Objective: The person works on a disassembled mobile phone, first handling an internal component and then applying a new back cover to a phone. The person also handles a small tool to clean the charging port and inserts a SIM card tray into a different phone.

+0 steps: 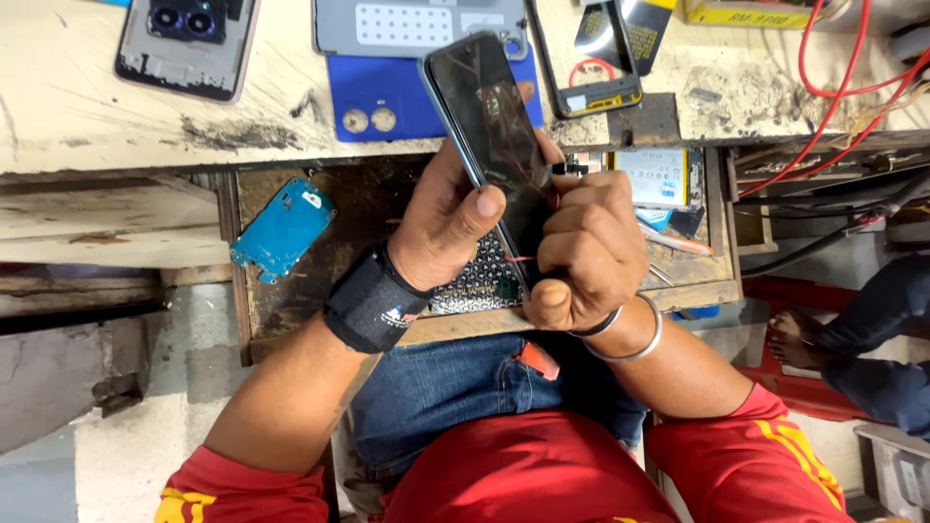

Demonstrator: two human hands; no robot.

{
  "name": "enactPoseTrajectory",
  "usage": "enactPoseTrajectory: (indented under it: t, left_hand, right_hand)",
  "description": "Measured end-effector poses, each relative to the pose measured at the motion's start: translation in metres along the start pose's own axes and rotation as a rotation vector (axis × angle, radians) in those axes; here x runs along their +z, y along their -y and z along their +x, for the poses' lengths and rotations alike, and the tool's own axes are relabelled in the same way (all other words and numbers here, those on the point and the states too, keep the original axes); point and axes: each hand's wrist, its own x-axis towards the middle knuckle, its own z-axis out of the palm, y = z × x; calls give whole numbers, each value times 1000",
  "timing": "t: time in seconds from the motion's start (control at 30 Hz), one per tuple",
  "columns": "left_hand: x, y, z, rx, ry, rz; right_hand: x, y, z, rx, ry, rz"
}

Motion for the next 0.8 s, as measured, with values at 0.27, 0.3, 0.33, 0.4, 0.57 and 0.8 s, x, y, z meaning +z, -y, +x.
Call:
enactPoseTrajectory:
  t: [0.27, 0.3, 0.33, 0.4, 0.57, 0.8]
  left_hand:
    - [1, -1, -2, -6, -14, 76]
    - [1, -2, -2, -11, -22, 85]
    - [3, -3, -3, -18, -28, 90]
    - [4, -3, -2, -21, -23, 58]
    - [7, -7, -1, -77, -5, -50]
    - [10, -7, 0, -119, -9, -170]
  right_hand:
    - [3, -5, -9, 1, -42, 60]
    - [3, -5, -9, 2, -43, 61]
    - [2, -5, -8, -39, -15, 79]
    - [-1, -5, -5, -83, 10, 99]
    - [-11, -3, -2, -260, 140, 72]
    - [-15, 4, -3, -358, 162, 41]
